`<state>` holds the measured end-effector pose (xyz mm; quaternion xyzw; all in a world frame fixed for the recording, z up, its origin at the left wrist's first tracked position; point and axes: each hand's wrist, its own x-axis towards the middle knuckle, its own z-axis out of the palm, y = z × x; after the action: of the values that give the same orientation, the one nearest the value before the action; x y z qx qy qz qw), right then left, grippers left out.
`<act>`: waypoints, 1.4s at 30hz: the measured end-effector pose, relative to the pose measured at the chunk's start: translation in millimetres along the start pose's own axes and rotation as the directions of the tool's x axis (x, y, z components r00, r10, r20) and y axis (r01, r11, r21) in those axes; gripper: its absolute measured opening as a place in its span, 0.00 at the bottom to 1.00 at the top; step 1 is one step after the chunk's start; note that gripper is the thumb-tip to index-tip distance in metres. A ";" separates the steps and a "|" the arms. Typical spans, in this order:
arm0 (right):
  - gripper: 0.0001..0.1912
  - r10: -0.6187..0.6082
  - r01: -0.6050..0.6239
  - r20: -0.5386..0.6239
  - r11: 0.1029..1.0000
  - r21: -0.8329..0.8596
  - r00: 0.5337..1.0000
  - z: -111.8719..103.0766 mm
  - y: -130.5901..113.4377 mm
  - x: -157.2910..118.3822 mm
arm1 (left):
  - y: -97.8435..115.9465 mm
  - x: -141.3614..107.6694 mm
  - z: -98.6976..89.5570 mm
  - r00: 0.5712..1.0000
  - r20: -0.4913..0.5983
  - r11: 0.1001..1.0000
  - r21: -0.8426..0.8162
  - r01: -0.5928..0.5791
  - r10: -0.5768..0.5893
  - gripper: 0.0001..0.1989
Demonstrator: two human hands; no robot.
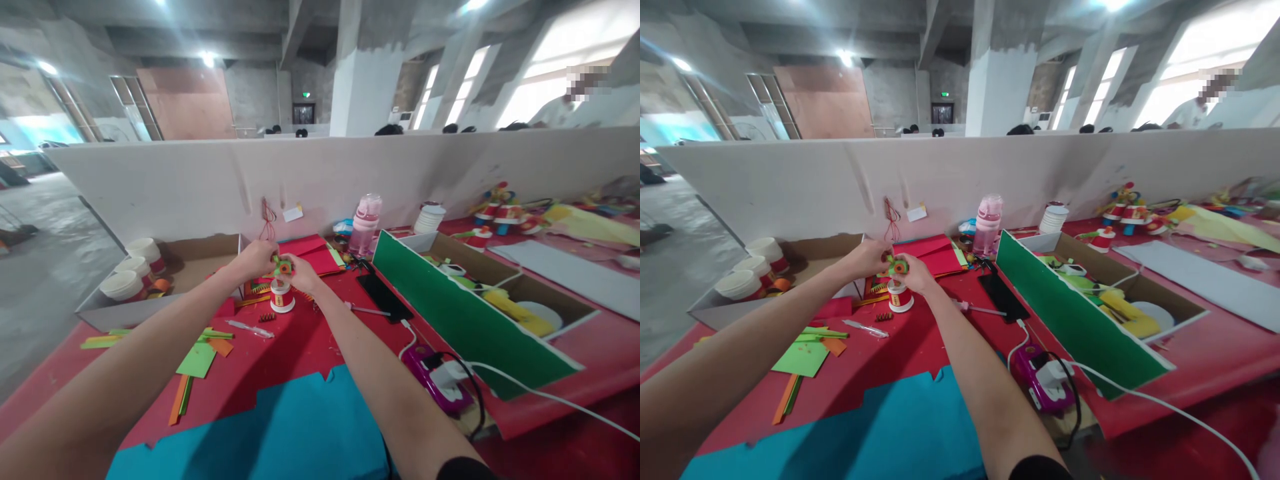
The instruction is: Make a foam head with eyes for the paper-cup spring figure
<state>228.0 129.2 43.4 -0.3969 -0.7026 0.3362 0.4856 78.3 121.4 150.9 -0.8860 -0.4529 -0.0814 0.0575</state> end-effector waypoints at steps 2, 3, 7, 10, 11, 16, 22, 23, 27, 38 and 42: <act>0.25 0.000 0.000 -0.001 1.000 -0.002 1.000 -0.4 -1.2 -0.7 | 1.6 1.0 -0.2 1.000 0.005 1.000 0.023 -0.005 0.005 0.10; 0.25 -0.001 0.001 0.000 1.000 -0.005 1.000 -0.6 -1.8 -1.0 | 2.5 1.5 -0.2 1.000 0.006 1.000 0.029 -0.004 0.004 0.10; 0.24 -0.009 0.009 0.011 1.000 0.000 1.000 -1.0 -3.4 -1.7 | 5.8 3.8 -0.4 0.999 0.030 0.999 0.039 0.029 -0.030 0.11; 0.23 -0.002 0.002 0.014 1.000 0.001 1.000 -0.9 -3.4 -1.2 | 4.9 5.6 -3.3 0.997 0.065 0.999 0.018 0.036 -0.037 0.13; 0.23 0.001 -0.001 0.013 1.000 0.000 1.000 -1.0 -3.3 -1.0 | 3.3 5.9 -5.3 0.997 0.071 1.000 0.005 0.028 -0.028 0.14; 0.24 0.026 -0.027 0.018 0.999 0.038 0.999 -2.6 -2.9 -1.1 | -13.2 -0.6 -20.8 0.995 0.064 0.984 -0.157 0.080 -0.071 0.21; 0.24 0.058 -0.059 0.020 0.993 0.102 0.998 -1.4 -0.6 -0.8 | -18.5 -18.2 -24.0 1.000 -0.022 0.936 -0.351 -0.001 -0.007 0.21; 0.23 0.061 -0.062 0.013 0.993 0.101 0.998 -0.4 0.5 -0.3 | -16.4 -19.5 -21.7 1.000 -0.026 0.936 -0.352 -0.025 0.017 0.21; 0.20 0.035 -0.032 -0.026 0.996 0.089 0.999 3.5 6.0 2.3 | -9.2 -16.6 -10.5 0.994 -0.110 0.936 -0.348 -0.048 0.010 0.16; 0.19 0.054 -0.056 0.013 0.980 0.191 0.998 4.4 8.2 2.1 | -13.6 -2.6 3.2 0.992 -0.126 0.926 -0.374 -0.054 0.007 0.06; 0.19 0.058 -0.059 0.012 0.978 0.199 0.998 4.3 7.4 2.3 | -12.3 -3.8 6.6 0.990 -0.141 0.934 -0.352 -0.066 0.016 0.07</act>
<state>225.1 134.3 36.7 -0.3659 -0.6548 0.4201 0.5107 66.7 126.8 144.0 -0.8834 -0.4072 -0.2208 -0.0711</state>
